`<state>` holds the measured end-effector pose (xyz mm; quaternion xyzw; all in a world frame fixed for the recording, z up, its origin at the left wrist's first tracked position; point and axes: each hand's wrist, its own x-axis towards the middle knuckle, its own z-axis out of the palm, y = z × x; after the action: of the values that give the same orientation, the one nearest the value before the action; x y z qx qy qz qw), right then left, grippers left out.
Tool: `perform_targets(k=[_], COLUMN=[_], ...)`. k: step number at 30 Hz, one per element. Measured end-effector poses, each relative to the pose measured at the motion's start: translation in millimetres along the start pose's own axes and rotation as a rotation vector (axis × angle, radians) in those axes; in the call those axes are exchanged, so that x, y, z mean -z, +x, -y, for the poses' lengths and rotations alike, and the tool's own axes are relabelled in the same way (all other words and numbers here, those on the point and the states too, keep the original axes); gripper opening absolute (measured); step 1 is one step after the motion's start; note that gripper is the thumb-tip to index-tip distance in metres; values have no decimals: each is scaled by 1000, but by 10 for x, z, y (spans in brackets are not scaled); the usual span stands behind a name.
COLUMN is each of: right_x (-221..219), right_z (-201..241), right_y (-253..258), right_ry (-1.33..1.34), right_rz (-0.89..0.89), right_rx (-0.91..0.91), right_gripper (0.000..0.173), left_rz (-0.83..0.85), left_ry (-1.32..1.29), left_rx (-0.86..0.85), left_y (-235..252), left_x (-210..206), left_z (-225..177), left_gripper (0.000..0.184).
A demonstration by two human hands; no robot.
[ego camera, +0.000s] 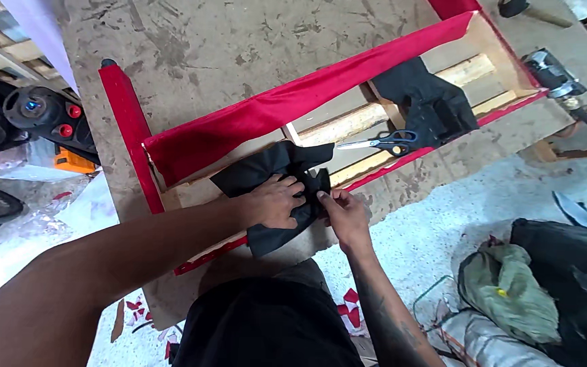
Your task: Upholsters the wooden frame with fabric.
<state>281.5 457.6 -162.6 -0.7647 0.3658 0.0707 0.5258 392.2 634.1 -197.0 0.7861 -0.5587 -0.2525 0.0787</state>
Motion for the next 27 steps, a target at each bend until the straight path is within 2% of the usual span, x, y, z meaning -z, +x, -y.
perform_targets(k=[3, 5, 6, 8, 10, 12, 16, 18, 22, 27], right_x=[2, -39, -68, -114, -111, -67, -56, -64, -110, 29], right_z=[-180, -316, -353, -355, -285, -230, -183, -122, -102, -118], right_y=[-148, -236, -259, -263, -259, -276, -256, -225, -193, -297], right_ry=[-4, 5, 42, 137, 246, 271, 186, 224, 268, 285], right_rz=[28, 91, 125, 189, 225, 243, 394, 463, 466, 526], right_rx=[-38, -52, -55, -77, -85, -89, -127, -111, -120, -128], right_gripper=[40, 37, 32, 19, 14, 15, 24, 21, 24, 25], left_rz=[-89, -129, -82, 84, 208, 283, 369, 363, 386, 317], left_ry=[-106, -126, -132, -119, -77, -74, -61, -21, 35, 7], left_rx=[-96, -71, -16, 132, 227, 242, 222, 223, 252, 217], left_y=[-88, -148, -147, -72, 57, 157, 172, 177, 192, 118], left_x=[153, 205, 210, 219, 276, 378, 438, 414, 407, 409], left_z=[131, 100, 25, -177, -321, -335, -187, -184, -230, -213], left_gripper=[54, 40, 38, 46, 49, 50, 36, 35, 37, 31])
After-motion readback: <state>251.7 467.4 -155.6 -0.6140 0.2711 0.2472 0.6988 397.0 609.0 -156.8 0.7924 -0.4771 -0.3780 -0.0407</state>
